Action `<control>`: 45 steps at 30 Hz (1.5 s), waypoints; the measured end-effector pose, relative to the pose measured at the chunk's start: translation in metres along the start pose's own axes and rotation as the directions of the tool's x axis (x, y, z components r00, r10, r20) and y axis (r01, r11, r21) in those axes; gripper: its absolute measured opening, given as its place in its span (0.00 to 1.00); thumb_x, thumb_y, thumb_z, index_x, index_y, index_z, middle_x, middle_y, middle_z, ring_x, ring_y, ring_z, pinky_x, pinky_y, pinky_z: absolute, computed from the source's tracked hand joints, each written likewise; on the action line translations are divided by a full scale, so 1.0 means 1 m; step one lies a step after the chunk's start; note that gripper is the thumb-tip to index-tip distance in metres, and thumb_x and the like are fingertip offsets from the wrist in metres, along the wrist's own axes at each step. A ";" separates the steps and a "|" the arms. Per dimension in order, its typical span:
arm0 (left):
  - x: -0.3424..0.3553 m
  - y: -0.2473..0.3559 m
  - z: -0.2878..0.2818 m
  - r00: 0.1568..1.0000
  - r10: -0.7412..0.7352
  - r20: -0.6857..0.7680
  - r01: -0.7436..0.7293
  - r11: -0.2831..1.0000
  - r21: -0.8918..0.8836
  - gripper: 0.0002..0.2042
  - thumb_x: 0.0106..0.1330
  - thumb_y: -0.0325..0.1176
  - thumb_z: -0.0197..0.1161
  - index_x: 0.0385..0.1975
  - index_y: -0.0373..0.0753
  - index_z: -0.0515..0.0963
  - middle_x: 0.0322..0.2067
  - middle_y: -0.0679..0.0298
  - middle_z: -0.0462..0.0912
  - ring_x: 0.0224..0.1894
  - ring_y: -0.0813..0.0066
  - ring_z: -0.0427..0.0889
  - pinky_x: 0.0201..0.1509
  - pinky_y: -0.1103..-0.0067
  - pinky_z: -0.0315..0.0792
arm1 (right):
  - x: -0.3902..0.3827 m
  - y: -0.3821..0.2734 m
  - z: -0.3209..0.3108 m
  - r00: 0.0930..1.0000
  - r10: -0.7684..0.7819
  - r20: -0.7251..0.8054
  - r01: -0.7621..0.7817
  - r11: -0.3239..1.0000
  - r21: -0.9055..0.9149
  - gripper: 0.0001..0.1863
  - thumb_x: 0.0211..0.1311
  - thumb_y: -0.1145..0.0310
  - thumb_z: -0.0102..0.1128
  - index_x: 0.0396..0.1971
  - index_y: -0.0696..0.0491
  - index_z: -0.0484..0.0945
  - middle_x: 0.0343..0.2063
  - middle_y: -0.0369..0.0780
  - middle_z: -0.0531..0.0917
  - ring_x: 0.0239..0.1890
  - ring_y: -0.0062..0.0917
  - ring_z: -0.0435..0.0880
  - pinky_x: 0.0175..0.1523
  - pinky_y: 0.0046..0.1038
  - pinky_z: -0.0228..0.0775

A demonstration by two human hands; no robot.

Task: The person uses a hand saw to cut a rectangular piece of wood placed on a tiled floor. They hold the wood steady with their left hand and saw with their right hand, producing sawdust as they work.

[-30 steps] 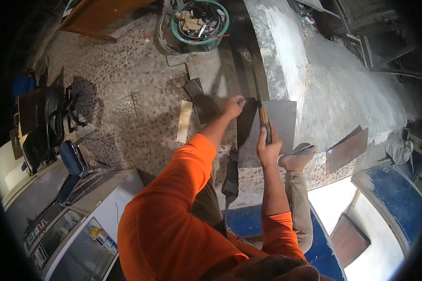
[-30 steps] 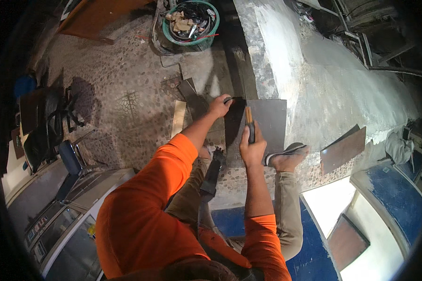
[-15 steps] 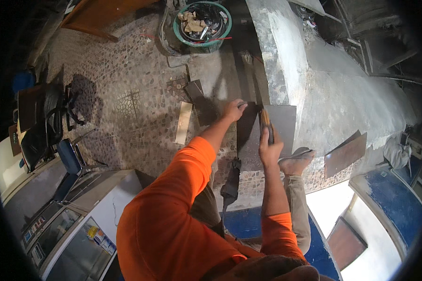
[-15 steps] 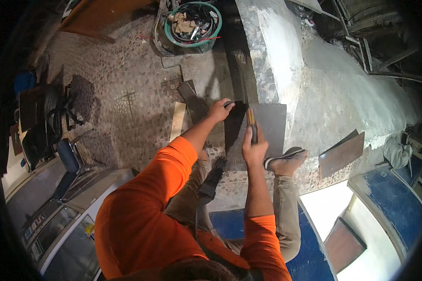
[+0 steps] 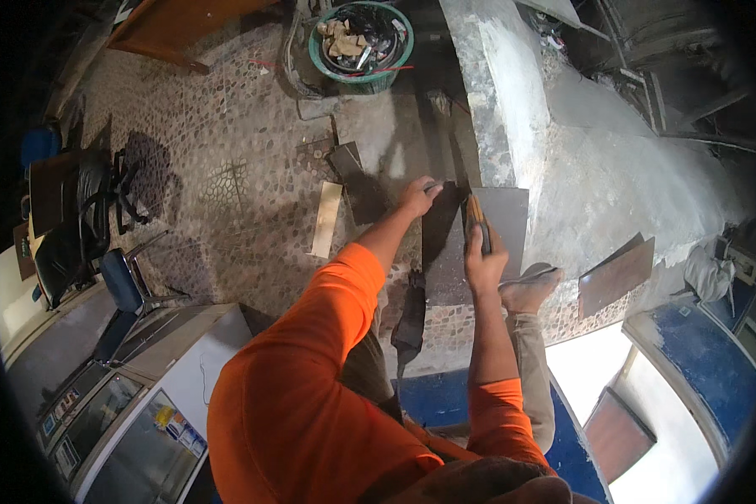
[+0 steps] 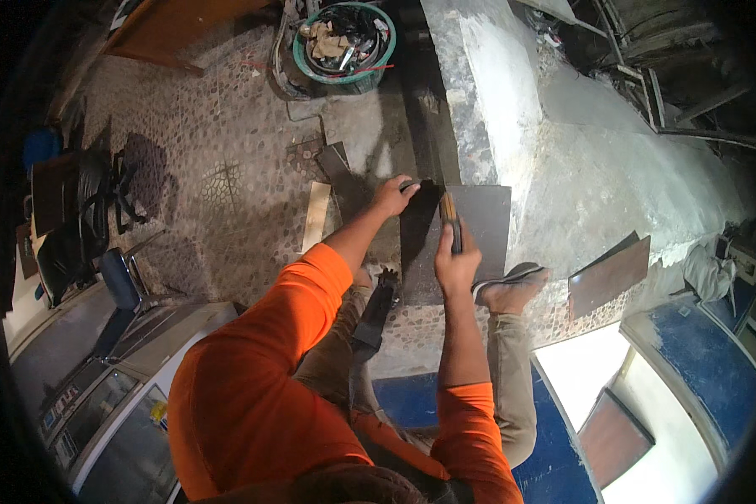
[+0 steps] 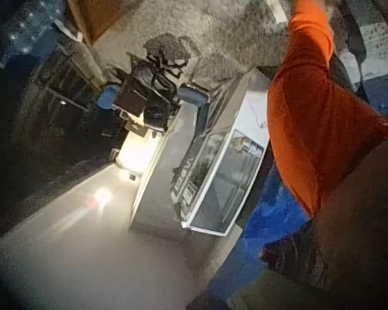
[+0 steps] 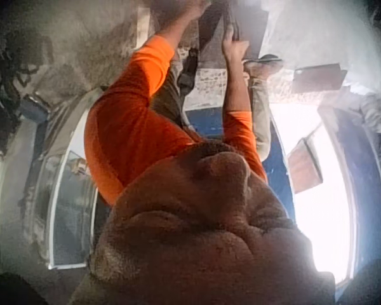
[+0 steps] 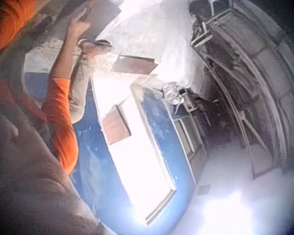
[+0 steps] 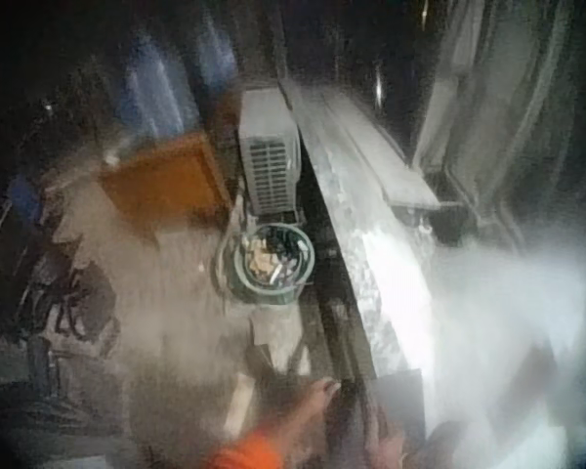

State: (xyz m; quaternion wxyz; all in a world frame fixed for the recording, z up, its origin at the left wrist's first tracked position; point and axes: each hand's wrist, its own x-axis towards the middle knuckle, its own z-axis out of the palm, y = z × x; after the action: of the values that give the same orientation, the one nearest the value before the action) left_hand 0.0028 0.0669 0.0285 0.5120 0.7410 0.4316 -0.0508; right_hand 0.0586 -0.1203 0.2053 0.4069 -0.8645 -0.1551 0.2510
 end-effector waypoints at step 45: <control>0.001 -0.033 0.002 0.997 0.063 -0.038 -0.063 0.998 0.002 0.27 0.69 0.58 0.65 0.58 0.44 0.78 0.43 0.50 0.86 0.43 0.53 0.87 0.50 0.63 0.79 | -0.023 0.009 0.018 0.992 -0.123 -0.023 0.123 0.992 -0.011 0.21 0.74 0.60 0.58 0.53 0.64 0.80 0.38 0.55 0.87 0.38 0.36 0.88 0.45 0.33 0.77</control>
State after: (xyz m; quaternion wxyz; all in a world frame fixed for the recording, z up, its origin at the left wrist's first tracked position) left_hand -0.0188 0.0695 0.0030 0.5046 0.7554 0.4176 -0.0207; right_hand 0.0307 -0.1258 0.1955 0.4191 -0.8582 -0.2046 0.2145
